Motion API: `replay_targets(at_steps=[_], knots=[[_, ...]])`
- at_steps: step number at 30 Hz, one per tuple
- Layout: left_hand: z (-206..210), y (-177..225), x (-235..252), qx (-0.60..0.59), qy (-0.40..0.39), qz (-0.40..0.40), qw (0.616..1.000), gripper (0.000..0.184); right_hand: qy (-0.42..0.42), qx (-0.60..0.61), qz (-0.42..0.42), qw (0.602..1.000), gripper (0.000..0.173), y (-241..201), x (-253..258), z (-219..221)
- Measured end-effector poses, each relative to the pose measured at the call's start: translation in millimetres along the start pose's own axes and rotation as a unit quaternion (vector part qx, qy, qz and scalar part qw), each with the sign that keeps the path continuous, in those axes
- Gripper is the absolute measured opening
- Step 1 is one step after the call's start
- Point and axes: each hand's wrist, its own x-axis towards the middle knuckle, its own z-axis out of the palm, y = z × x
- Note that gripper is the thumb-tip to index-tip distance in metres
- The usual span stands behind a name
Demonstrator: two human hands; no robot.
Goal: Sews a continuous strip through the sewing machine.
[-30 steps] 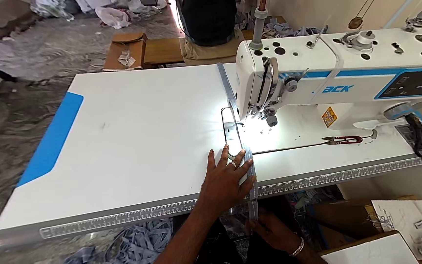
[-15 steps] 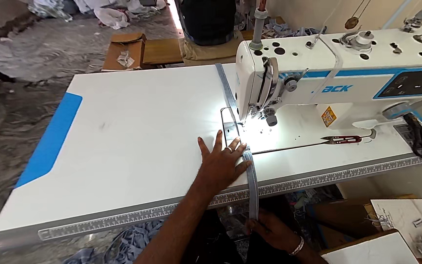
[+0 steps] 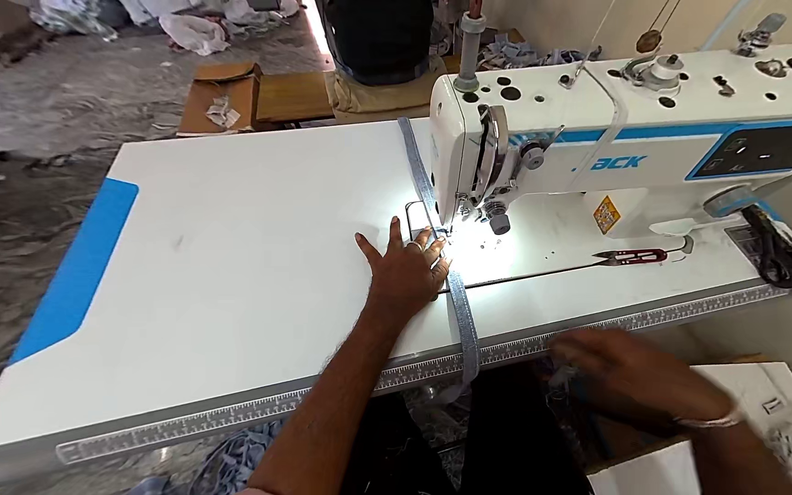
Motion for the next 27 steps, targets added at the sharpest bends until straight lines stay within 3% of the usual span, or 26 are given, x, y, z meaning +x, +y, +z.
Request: replay_targets(at_steps=[3,5,9,13,15,16,18,19,21,24,27], knots=[[0.5,0.9,0.6,-0.004,0.001,-0.004,1.000,0.054,0.226,-0.093,0.053,0.968,0.036,1.9,0.3,-59.9],[0.1,2.8,4.2,-0.004,-0.001,-0.011,1.000,0.053,0.303,-0.173,0.106,0.931,0.048,19.9,13.6,-70.6],[-5.1,6.6,8.7,0.007,-0.028,-0.018,0.999,0.051,0.195,-0.255,0.182,0.930,0.058,50.3,34.5,-58.6],[0.7,4.7,2.9,0.000,0.000,-0.022,1.000,0.052,0.300,-0.150,0.129,0.933,0.046,23.6,3.3,-69.8],[4.6,6.2,-7.0,-0.021,0.036,0.000,0.999,0.056,0.241,-0.048,0.078,0.966,0.029,3.5,-11.9,-42.3],[5.6,7.5,-16.7,-0.031,0.047,0.020,0.998,0.060,0.143,0.023,0.046,0.988,0.025,-2.2,-14.4,-17.8],[9.7,11.9,-43.6,-0.030,0.038,0.059,0.997,0.063,-0.087,0.130,0.006,0.988,0.038,0.2,-1.1,42.7],[10.4,14.0,-58.6,-0.025,0.029,0.074,0.997,0.063,-0.157,0.171,0.003,0.973,0.050,-2.2,10.0,72.7],[10.5,16.3,-81.4,-0.010,0.022,0.096,0.995,0.063,-0.176,0.264,-0.004,0.948,0.061,-8.2,31.5,126.3],[10.3,21.0,-88.9,-0.008,0.024,0.105,0.994,0.065,-0.124,0.413,-0.047,0.901,0.037,-20.2,50.6,168.4],[10.4,21.1,-87.7,-0.007,0.021,0.098,0.995,0.065,-0.110,0.439,-0.105,0.885,0.031,-22.5,51.1,175.1]])
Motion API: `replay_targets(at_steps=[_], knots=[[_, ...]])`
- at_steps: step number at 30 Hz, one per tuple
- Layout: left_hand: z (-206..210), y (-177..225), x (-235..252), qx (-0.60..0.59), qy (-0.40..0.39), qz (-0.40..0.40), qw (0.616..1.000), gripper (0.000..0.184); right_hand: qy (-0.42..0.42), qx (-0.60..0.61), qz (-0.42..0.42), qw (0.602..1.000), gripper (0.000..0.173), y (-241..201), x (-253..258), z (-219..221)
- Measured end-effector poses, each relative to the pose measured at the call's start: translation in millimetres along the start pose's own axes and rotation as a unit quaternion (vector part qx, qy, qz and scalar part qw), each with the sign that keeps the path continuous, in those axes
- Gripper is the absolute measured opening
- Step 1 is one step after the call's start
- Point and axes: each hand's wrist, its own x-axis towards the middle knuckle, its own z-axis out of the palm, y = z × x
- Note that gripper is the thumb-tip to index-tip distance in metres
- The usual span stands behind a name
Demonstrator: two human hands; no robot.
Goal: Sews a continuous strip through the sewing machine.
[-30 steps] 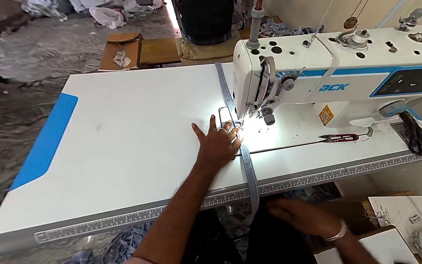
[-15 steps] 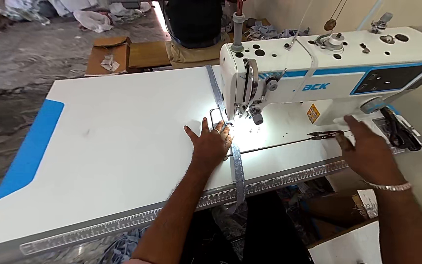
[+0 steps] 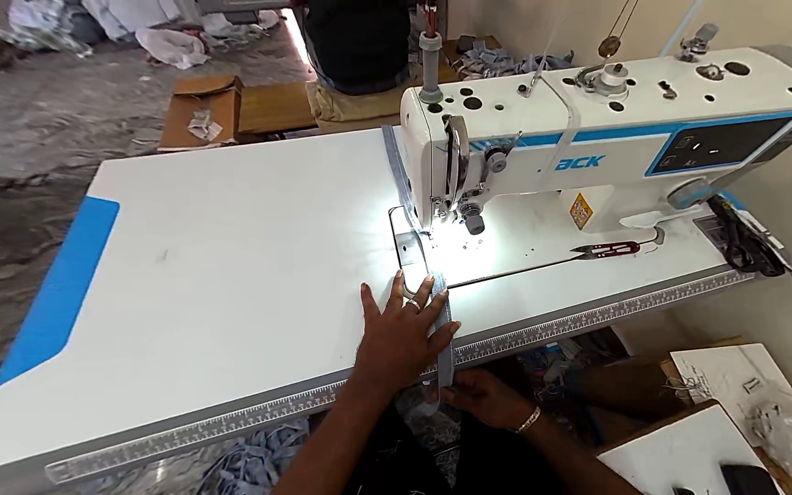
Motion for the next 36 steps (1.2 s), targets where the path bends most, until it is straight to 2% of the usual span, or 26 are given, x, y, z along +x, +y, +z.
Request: replay_targets(at_steps=[2,9,22,36], knots=[[-0.1,-0.6,0.5,0.001,0.000,0.001,1.000,0.066,-0.012,-0.025,-0.012,1.000,0.031,2.8,-9.6,-2.0],[2.0,-1.4,0.4,0.007,0.005,0.005,1.000,0.067,-0.020,-0.078,0.048,0.996,0.035,14.7,-35.5,14.1],[2.5,-2.9,-1.1,-0.007,0.008,0.008,1.000,0.063,-0.041,-0.124,0.052,0.990,0.036,16.6,-34.9,12.1],[0.1,-2.2,-0.3,-0.006,0.003,0.005,1.000,0.063,-0.040,-0.108,0.052,0.992,0.036,15.0,-33.2,12.2]])
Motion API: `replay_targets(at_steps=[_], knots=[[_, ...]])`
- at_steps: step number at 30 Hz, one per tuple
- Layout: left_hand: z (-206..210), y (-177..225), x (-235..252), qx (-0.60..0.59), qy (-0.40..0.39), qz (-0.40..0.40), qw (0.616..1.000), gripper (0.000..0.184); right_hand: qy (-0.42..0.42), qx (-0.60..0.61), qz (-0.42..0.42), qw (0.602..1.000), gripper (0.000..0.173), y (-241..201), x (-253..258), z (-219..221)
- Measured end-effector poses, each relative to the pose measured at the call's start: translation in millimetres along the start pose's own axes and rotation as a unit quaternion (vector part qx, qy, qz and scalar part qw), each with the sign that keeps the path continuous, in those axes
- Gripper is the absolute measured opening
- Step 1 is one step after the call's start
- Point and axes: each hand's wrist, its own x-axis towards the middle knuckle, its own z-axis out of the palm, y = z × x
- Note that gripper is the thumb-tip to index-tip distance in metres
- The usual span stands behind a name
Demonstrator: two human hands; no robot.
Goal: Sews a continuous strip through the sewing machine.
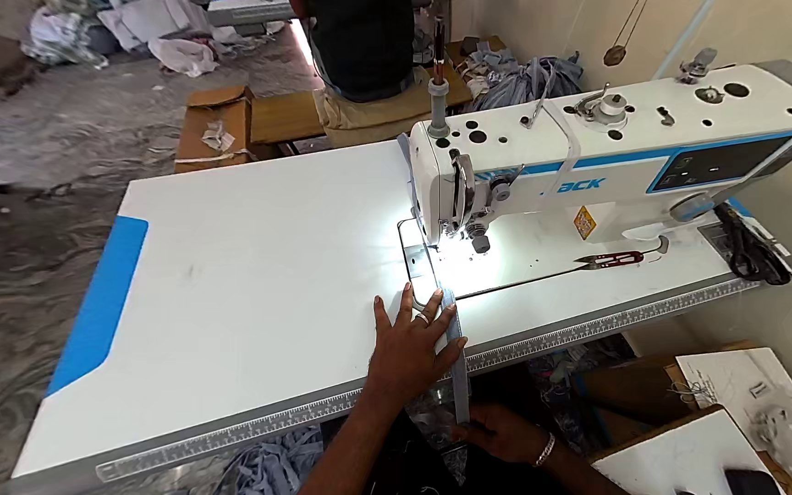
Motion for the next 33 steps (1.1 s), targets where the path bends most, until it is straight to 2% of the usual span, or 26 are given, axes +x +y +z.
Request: replay_targets(at_steps=[33], knots=[[-1.7,0.6,-1.8,-0.003,-0.005,0.002,1.000,0.061,0.000,-0.024,0.005,1.000,0.036,3.4,2.7,-1.2]])
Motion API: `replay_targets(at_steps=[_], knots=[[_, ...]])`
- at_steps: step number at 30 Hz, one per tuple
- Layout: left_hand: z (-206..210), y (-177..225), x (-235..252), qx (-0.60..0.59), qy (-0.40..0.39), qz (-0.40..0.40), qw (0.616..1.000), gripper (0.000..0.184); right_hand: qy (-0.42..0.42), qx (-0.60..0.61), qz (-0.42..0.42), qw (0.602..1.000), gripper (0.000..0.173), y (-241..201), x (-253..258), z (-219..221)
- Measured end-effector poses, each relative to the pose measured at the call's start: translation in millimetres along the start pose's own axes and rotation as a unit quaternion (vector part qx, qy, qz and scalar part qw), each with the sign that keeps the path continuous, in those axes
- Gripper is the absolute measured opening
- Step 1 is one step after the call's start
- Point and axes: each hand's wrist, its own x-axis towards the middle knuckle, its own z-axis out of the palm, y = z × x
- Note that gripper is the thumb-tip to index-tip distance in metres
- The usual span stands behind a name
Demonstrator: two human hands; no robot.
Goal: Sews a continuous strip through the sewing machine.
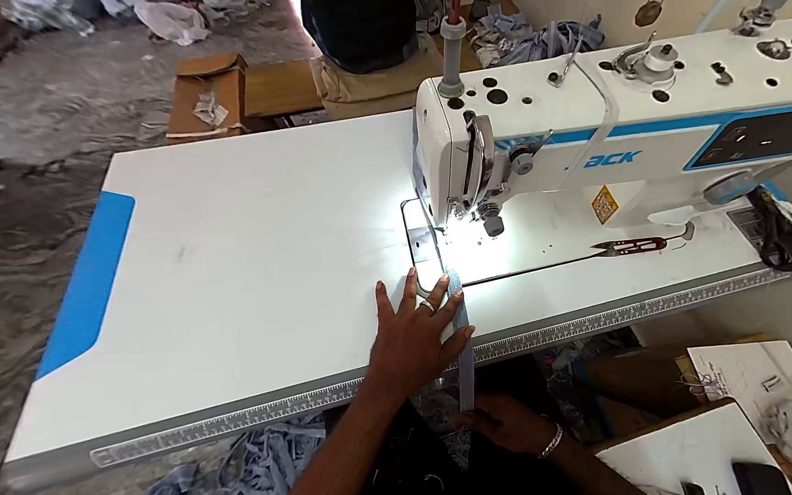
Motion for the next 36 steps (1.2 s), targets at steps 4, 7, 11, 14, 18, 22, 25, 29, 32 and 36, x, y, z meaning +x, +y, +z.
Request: replay_targets(at_steps=[4,7,11,14,18,22,25,29,32,36], knots=[[-0.3,0.1,-0.2,-0.002,0.004,0.002,1.000,0.062,0.009,0.001,0.002,1.000,0.037,-0.5,-0.1,-0.4],[-0.3,0.1,-0.4,-0.001,0.003,0.003,1.000,0.062,0.014,0.007,-0.001,1.000,0.037,1.6,0.1,-0.1],[0.2,-0.1,-0.4,-0.001,0.003,0.002,1.000,0.062,0.015,0.009,0.004,1.000,0.037,0.7,-0.7,-0.4],[-0.3,0.4,-0.7,-0.001,0.003,0.003,1.000,0.063,0.016,0.009,0.000,1.000,0.036,1.3,-1.4,-0.5],[0.5,-0.1,-0.8,-0.001,0.004,0.004,1.000,0.062,0.015,0.008,-0.002,1.000,0.036,2.1,-1.0,0.3],[0.2,0.4,-1.0,-0.002,0.002,0.002,1.000,0.063,0.018,0.015,-0.008,1.000,0.035,1.9,-1.9,0.4],[0.4,0.1,-1.0,-0.002,0.002,0.001,1.000,0.063,0.025,0.016,-0.015,0.999,0.033,2.9,-1.7,1.0],[0.2,-0.1,-0.8,-0.002,0.003,0.000,1.000,0.064,0.022,0.018,-0.014,0.999,0.035,3.2,-1.2,1.3],[0.3,-0.2,-0.5,-0.003,0.004,0.001,1.000,0.064,0.023,0.017,-0.010,1.000,0.035,2.6,-1.2,0.9],[0.9,-0.7,-1.2,-0.005,0.007,0.003,1.000,0.063,0.024,0.011,-0.015,1.000,0.035,3.5,-0.7,1.5]])
